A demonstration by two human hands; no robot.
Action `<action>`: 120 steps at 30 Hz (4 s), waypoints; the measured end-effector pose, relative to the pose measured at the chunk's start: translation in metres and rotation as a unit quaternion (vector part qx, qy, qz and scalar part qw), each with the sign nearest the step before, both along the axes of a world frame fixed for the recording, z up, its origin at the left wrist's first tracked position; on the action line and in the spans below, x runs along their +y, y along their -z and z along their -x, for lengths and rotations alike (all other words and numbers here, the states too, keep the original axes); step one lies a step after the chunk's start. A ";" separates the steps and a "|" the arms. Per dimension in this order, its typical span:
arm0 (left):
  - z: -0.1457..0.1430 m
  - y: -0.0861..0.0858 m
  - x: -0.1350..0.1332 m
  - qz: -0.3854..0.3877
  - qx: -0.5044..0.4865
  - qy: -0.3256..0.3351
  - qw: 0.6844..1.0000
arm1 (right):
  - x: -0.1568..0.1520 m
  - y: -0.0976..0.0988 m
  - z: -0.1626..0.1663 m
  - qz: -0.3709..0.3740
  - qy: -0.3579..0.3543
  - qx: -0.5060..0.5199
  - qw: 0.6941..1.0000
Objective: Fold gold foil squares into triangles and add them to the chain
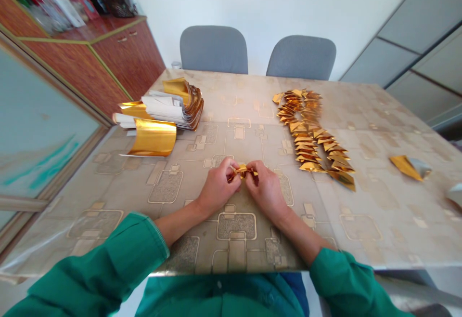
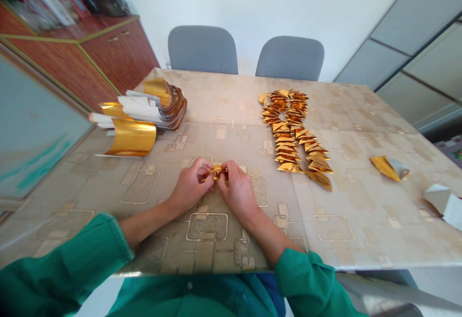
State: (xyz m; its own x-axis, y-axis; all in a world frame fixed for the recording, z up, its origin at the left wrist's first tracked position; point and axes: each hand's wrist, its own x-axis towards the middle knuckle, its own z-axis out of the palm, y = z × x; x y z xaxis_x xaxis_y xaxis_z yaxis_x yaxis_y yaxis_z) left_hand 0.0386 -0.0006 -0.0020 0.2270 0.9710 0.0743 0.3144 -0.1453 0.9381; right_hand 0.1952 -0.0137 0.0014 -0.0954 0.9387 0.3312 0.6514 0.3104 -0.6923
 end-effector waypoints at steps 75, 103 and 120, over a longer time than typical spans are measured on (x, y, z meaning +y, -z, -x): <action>0.009 0.004 0.012 0.014 -0.034 0.035 0.999 | -0.072 -0.005 -0.189 0.022 0.421 0.001 0.907; 0.010 0.005 0.012 0.003 -0.015 0.049 0.999 | -0.040 0.008 -0.169 -0.076 0.247 -0.214 0.942; 0.011 0.005 0.012 0.006 -0.017 0.054 0.998 | -0.026 0.005 -0.166 -0.088 0.283 -0.391 0.871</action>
